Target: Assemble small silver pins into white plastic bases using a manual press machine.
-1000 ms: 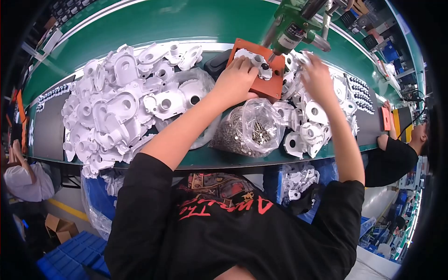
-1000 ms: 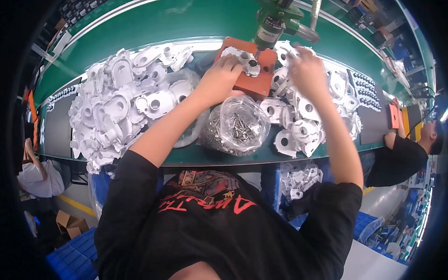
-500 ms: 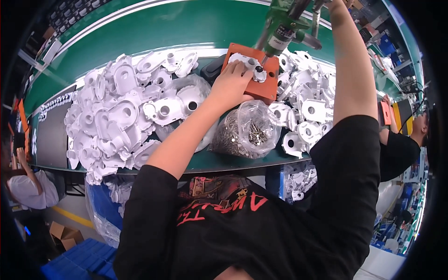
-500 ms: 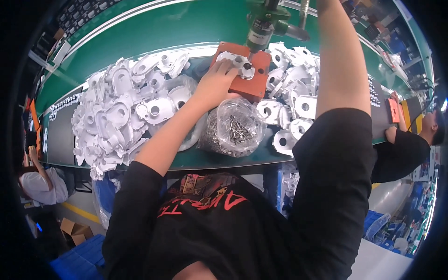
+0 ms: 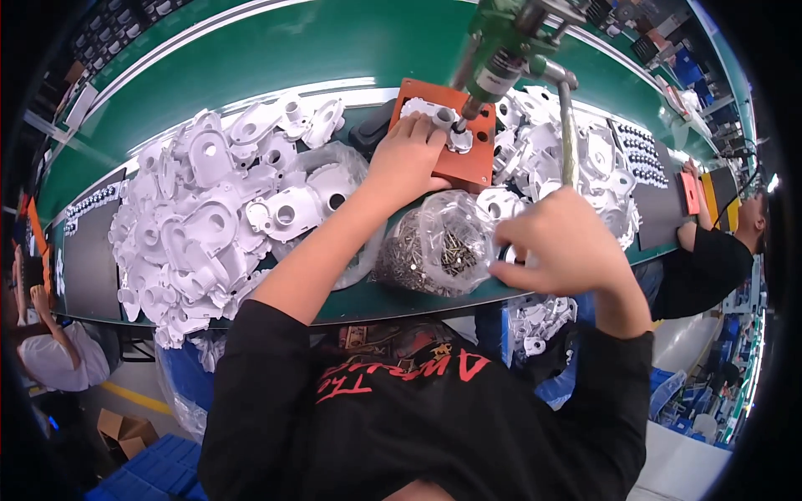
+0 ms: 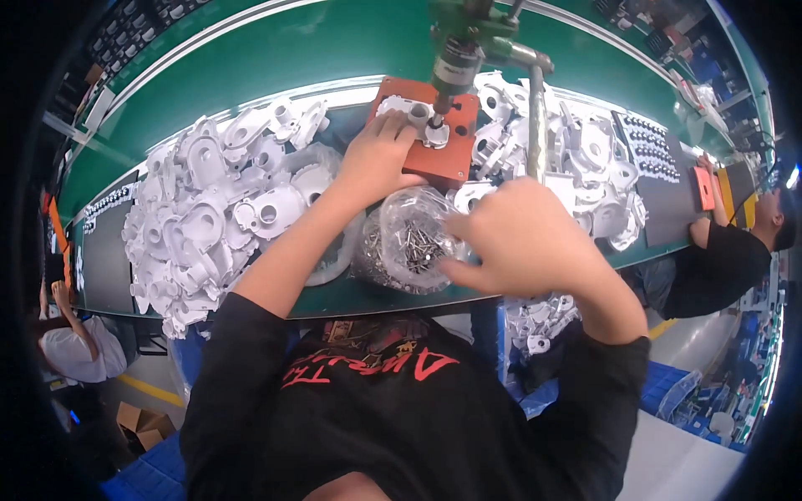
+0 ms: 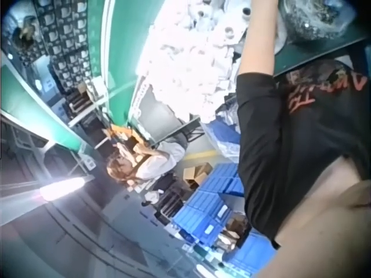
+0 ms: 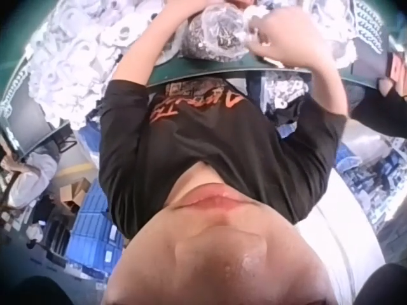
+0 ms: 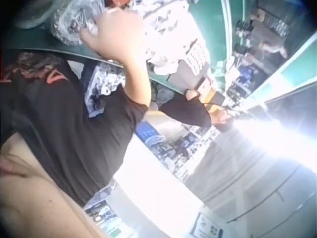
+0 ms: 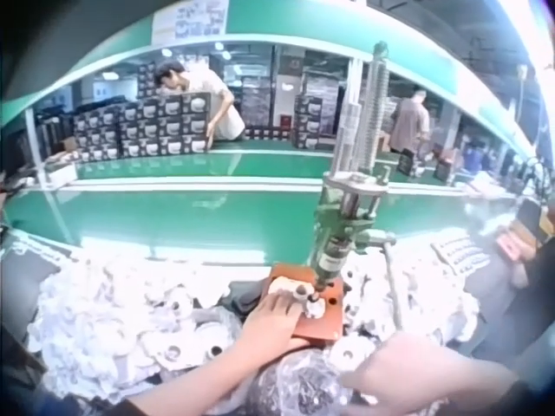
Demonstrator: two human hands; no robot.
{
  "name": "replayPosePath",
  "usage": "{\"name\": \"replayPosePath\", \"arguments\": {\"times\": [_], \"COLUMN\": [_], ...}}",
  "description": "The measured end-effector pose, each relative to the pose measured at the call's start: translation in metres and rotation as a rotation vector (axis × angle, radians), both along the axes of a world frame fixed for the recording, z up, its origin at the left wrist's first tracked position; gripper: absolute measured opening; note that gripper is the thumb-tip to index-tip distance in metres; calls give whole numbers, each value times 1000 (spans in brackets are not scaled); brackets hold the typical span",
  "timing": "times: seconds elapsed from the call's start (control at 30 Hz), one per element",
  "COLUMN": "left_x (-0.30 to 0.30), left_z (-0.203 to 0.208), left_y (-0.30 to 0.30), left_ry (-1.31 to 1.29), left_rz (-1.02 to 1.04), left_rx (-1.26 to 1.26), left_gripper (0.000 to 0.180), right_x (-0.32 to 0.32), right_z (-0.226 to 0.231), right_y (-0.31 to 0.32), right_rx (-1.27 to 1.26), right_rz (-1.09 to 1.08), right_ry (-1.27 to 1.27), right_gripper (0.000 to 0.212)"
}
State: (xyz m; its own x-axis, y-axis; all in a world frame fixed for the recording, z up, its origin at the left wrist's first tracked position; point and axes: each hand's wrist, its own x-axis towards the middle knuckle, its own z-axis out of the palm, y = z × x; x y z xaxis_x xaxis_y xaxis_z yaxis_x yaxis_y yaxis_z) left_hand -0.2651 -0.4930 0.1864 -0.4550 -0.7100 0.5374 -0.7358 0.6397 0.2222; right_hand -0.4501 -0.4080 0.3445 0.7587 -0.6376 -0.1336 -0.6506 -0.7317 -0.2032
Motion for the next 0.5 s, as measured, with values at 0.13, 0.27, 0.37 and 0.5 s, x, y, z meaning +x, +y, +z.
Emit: {"name": "replayPosePath", "arguments": {"times": [0.13, 0.27, 0.37, 0.5], "left_x": [-3, 5, -3, -6], "left_z": [8, 19, 11, 13], "left_y": [-5, -17, -47, -65], "left_ry": [-62, 148, 79, -147], "left_rz": [-30, 56, 85, 1], "left_rx": [-25, 186, 231, 138], "left_gripper": [67, 57, 50, 56], "right_x": [-8, -33, -19, -33], "right_z": [5, 45, 83, 76], "right_y": [-7, -29, -62, -139], "right_rx": [141, 475, 377, 142], "right_rz": [-1, 20, 92, -470], "right_ry": [-174, -771, -1759, -1861], "right_gripper": [27, 70, 45, 43]}}
